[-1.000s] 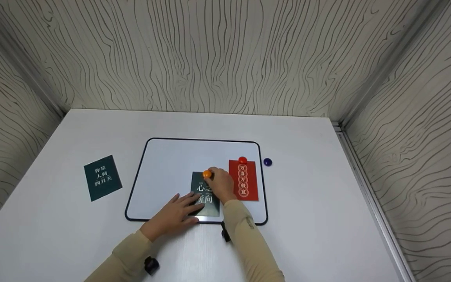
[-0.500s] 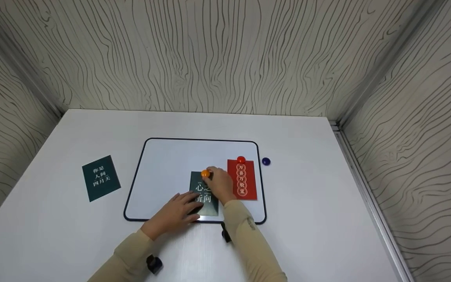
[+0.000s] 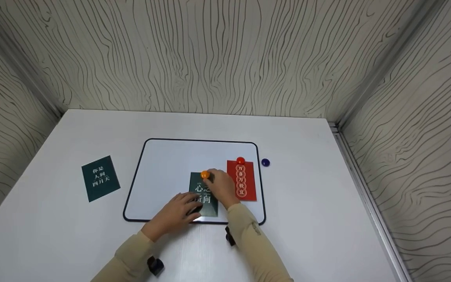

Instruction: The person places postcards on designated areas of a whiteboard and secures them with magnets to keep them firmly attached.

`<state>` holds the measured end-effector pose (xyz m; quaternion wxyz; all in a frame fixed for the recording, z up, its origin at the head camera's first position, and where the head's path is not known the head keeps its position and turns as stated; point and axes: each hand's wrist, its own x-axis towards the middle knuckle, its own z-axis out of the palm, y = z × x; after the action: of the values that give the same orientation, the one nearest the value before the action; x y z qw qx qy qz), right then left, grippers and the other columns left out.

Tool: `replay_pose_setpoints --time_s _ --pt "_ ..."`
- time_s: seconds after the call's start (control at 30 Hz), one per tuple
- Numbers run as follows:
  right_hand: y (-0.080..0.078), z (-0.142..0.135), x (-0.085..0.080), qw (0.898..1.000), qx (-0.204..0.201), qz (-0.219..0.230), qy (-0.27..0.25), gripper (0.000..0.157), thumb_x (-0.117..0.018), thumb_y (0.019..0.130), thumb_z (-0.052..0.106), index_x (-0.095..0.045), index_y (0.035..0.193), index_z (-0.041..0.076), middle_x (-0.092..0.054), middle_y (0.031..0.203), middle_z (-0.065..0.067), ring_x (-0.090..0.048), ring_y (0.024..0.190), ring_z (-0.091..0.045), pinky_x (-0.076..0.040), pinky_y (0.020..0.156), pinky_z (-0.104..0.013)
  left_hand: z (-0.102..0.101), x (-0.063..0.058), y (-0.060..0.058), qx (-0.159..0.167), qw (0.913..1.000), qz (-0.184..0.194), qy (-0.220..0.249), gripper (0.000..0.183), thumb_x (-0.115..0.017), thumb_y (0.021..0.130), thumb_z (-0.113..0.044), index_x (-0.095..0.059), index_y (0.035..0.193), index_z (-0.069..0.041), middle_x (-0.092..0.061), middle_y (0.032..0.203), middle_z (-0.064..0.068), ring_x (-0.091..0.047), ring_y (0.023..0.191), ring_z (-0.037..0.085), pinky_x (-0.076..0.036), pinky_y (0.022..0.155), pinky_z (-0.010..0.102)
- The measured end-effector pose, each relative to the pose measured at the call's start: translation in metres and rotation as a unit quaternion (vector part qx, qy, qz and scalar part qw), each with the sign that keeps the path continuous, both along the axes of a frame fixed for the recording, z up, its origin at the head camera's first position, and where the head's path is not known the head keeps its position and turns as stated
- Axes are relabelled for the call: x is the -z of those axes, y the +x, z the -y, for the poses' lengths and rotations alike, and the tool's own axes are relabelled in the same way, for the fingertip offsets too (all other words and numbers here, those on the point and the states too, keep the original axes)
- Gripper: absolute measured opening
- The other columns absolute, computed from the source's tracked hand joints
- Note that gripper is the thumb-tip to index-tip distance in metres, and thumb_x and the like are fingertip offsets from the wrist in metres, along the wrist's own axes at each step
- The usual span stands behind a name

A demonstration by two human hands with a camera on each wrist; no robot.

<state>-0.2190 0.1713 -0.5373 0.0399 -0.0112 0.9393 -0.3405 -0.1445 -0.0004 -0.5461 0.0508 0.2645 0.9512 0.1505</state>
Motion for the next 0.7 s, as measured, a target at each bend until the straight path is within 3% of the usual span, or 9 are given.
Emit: replay_pose_setpoints --time_s 0.17,0.27,0.7 --pt "0.003 -0.002 -0.001 1.0 0.003 -0.004 0.009 0.037 -0.07 0.088 0.022 -0.065 0.123 0.012 -0.069 0.095 -0.006 -0.051 0.074 -0.014 -0.043 0.066 -0.024 0.002 -0.003 0.0 0.001 1.0 0.009 0.003 0.046 -0.049 0.097 -0.048 -0.058 0.132 -0.021 -0.053 0.144 0.0 -0.047 0.137 0.023 -0.034 0.119 0.046" --pt "0.005 -0.002 -0.002 1.0 -0.001 -0.009 0.014 0.036 -0.07 0.088 0.021 -0.065 0.122 0.011 -0.062 0.081 -0.005 -0.049 0.07 -0.013 -0.039 0.061 -0.022 0.003 -0.004 -0.001 0.005 1.0 0.002 0.004 0.043 -0.05 0.097 -0.046 -0.059 0.131 -0.022 -0.055 0.142 0.0 -0.049 0.135 0.022 -0.036 0.118 0.046" --pt "0.018 -0.014 -0.005 1.0 -0.008 -0.011 0.008 0.034 -0.071 0.087 0.02 -0.066 0.12 0.012 -0.063 0.084 -0.004 -0.051 0.073 -0.013 -0.044 0.062 -0.021 0.011 -0.006 -0.002 -0.003 0.9997 -0.016 0.02 0.038 -0.053 0.097 -0.043 -0.062 0.126 -0.021 -0.061 0.134 0.0 -0.053 0.129 0.019 -0.041 0.115 0.04"
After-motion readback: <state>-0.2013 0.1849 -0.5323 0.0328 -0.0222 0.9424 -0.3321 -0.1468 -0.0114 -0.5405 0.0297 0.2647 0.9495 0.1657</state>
